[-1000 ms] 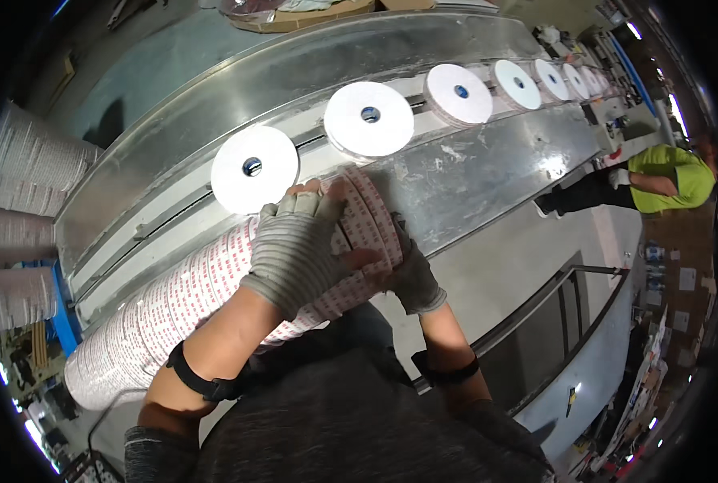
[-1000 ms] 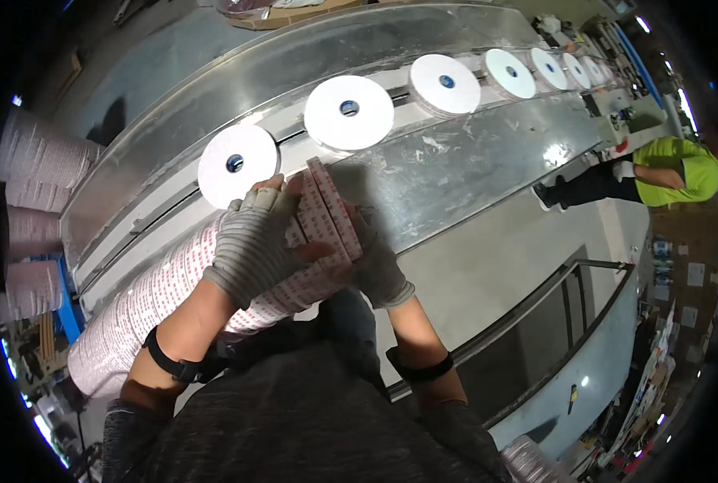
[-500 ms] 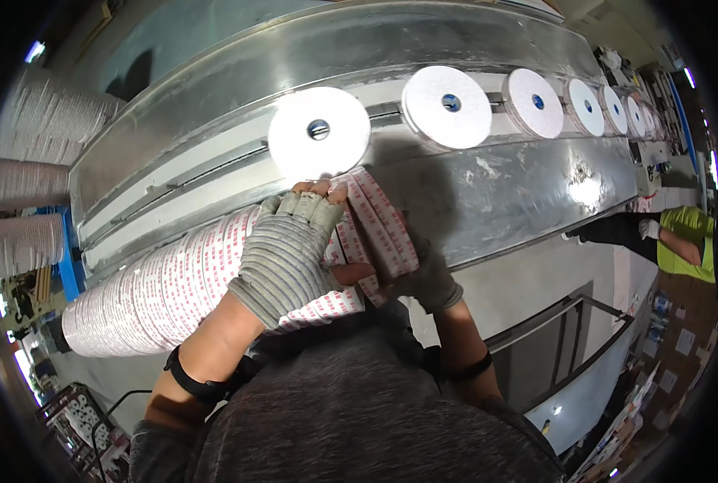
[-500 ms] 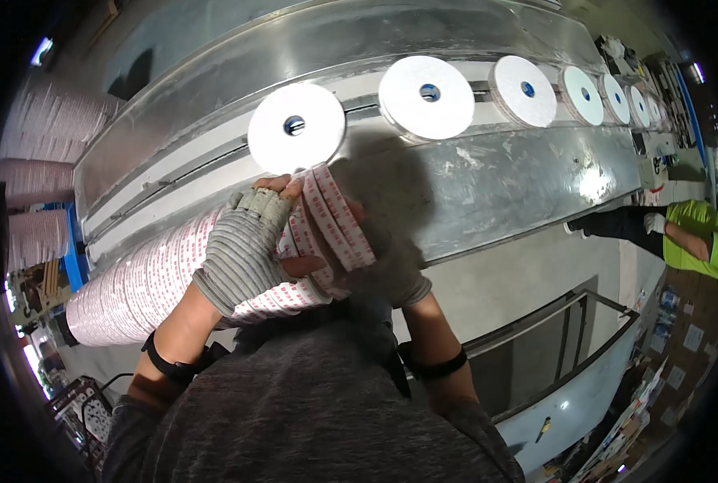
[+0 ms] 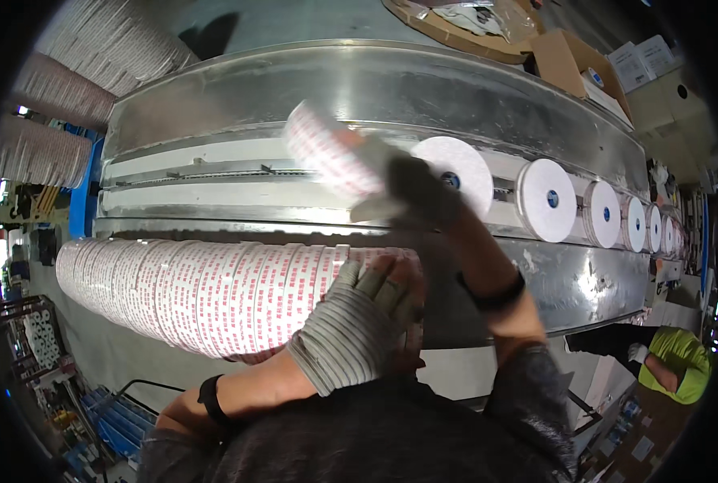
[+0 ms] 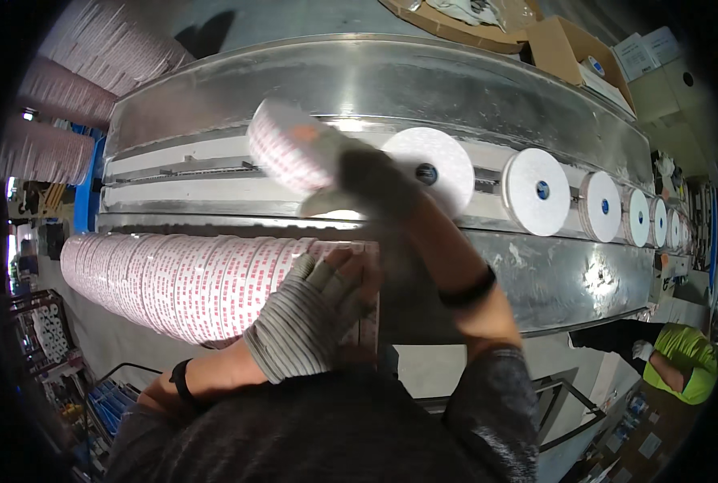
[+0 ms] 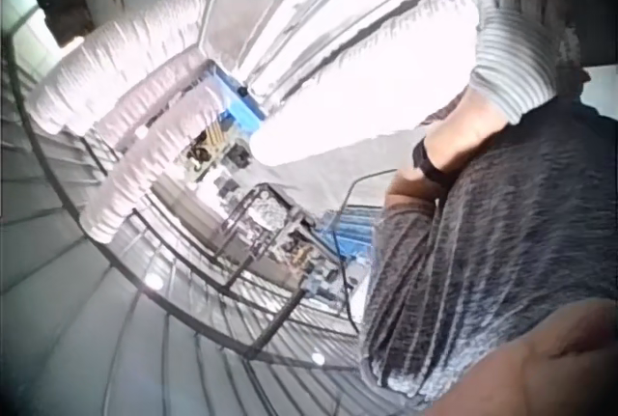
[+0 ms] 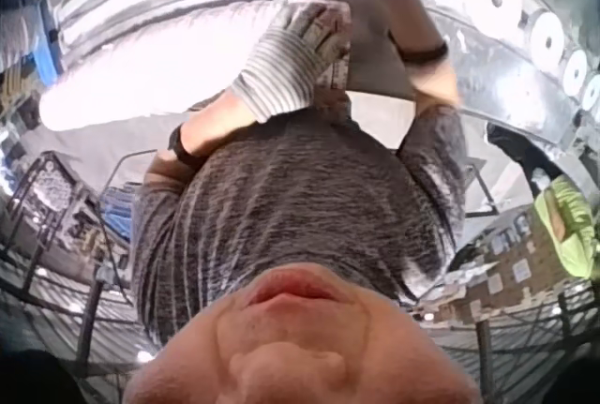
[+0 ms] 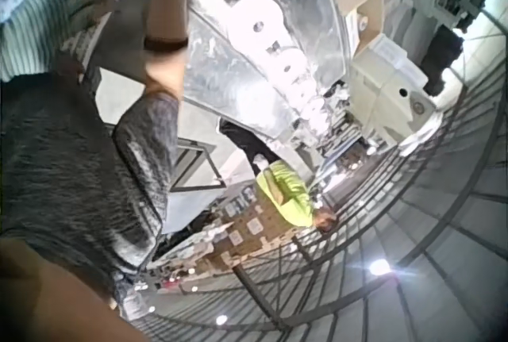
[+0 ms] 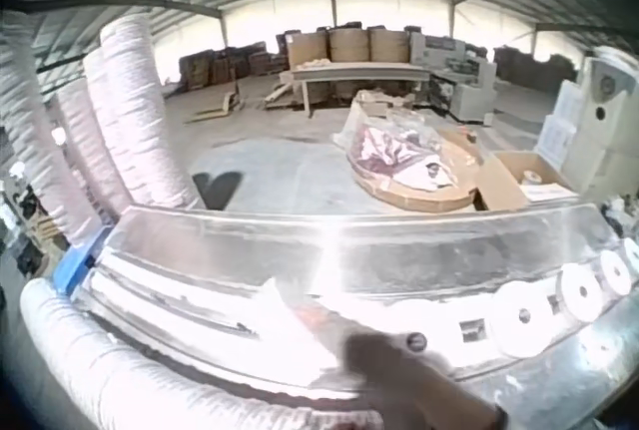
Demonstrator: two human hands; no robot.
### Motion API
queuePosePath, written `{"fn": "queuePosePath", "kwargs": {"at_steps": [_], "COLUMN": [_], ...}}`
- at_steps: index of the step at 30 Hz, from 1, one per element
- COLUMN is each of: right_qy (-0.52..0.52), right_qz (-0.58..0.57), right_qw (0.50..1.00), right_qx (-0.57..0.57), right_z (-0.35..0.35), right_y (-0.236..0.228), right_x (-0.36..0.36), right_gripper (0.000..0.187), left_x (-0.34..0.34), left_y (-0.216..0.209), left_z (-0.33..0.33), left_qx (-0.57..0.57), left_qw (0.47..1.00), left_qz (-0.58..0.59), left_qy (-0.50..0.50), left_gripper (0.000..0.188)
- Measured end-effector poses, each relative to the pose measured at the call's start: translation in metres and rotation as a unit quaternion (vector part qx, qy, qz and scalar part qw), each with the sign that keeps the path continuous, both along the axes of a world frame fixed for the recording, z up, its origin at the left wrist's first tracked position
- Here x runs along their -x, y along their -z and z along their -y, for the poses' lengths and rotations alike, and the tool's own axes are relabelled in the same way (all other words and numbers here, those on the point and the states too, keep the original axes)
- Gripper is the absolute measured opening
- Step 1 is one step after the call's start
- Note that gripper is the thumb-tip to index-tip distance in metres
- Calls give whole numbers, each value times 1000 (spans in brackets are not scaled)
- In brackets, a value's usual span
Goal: Manually sort and arrange white circular rolls on a metal conveyor belt surface.
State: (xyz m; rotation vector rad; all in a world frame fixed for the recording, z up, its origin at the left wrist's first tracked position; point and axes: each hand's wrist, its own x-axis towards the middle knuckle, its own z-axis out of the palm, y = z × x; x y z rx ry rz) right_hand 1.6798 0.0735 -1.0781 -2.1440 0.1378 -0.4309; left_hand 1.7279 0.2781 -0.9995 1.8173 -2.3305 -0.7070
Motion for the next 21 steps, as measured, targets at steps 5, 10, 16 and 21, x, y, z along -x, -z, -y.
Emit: {"fn": "queuePosePath", "kwargs": {"at_steps": [5, 10, 16, 21], "right_qy": [-108, 146, 209, 381], "right_qz": [-366, 9, -89, 1], "right_qw": [881, 989, 956, 896], "right_qx": [281, -7, -187, -228], "right_z": [-15, -7, -158, -231], "right_y": [21, 8, 38, 2], "right_x": [-65, 38, 148, 69], "right_gripper": [97, 52, 114, 121], "left_x": [-4, -100, -132, -163], "left_y": [-6, -12, 11, 22], "left_z": [0, -51, -39, -29], "left_qx": [95, 9, -8, -36], "left_qw": [995, 997, 996, 999], "left_qz": [-2, 50, 80, 20], "left_qy": [1, -64, -39, -35], "left_gripper": [62, 111, 118, 105]}}
